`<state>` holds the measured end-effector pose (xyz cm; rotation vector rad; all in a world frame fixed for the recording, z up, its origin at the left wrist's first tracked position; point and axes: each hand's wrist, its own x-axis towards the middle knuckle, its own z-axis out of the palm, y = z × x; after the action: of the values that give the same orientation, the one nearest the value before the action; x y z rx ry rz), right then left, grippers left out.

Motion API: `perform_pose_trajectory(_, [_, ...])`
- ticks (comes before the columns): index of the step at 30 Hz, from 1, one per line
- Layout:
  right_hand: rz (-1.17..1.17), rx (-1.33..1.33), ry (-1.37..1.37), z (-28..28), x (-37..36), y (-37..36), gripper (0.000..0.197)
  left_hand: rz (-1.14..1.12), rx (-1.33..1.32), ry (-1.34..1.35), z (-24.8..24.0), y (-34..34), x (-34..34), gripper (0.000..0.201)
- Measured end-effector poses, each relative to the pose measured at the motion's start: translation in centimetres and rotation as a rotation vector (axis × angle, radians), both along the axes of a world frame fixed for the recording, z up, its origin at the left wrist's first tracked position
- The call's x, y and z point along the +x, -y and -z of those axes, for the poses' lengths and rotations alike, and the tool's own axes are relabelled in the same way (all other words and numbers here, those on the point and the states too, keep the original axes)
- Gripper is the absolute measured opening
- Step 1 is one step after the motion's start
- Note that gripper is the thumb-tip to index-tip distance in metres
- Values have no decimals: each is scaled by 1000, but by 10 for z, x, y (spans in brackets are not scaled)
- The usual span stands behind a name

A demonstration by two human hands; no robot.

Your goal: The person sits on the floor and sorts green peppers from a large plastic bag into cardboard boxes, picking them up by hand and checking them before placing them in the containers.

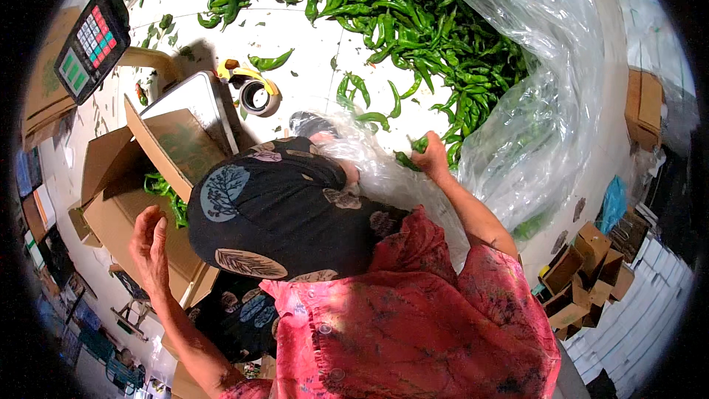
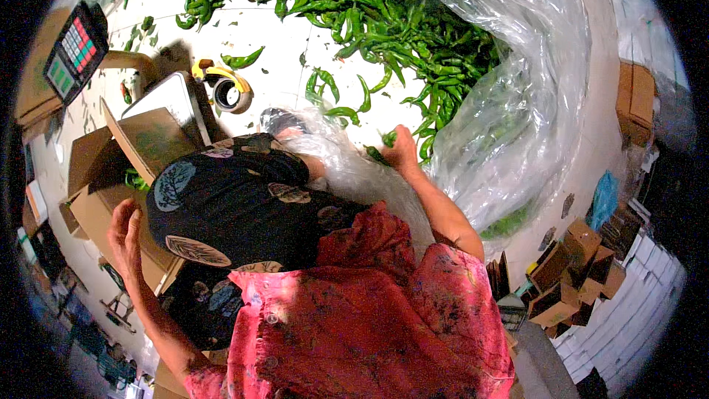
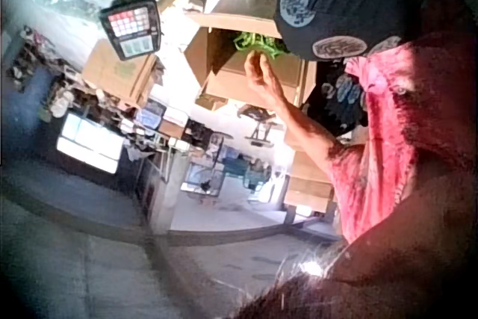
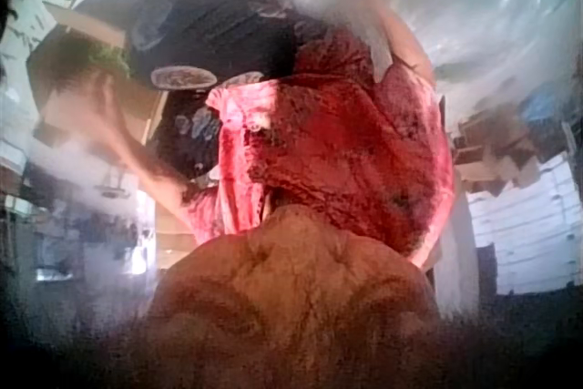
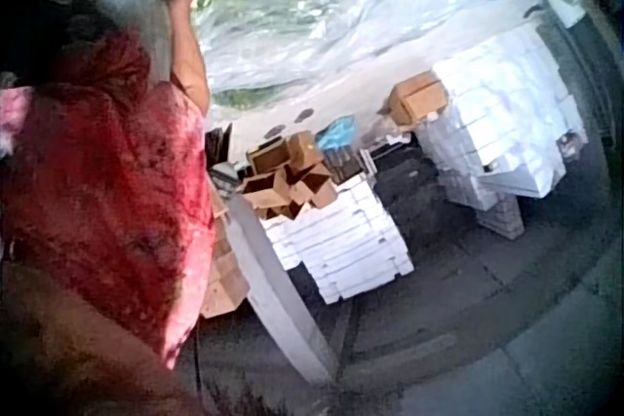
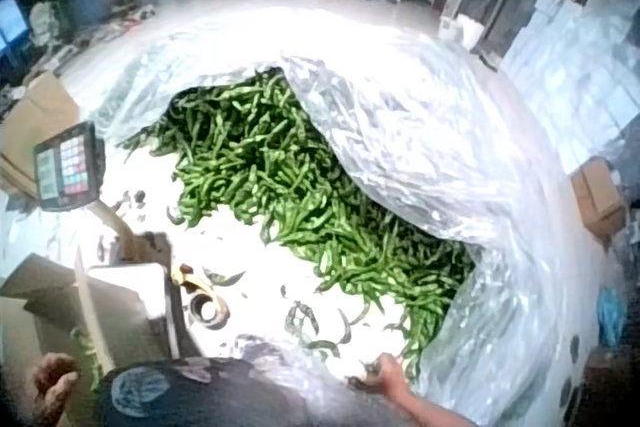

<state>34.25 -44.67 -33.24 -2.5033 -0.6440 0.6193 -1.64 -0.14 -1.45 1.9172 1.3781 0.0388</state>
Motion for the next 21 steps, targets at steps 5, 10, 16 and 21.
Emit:
perform_pose_trajectory(5, [-145, -40, 2, 25, -46, 6, 40, -6, -58, -16, 8, -3, 4, 36])
perform_pose_trajectory(10, [-93, -41, 148, 11, -18, -4, 34, -2, -52, 29, 2, -3, 9, 35])
perform_pose_trajectory(16, [-31, 286, -161, -45, 13, -92, 27, 19, -7, 79, 8, 4, 6, 26])
perform_pose_trajectory(21, [-351, 60, 142, -12, -4, -122, 33, 57, 48, 80, -1, 7, 15, 25])
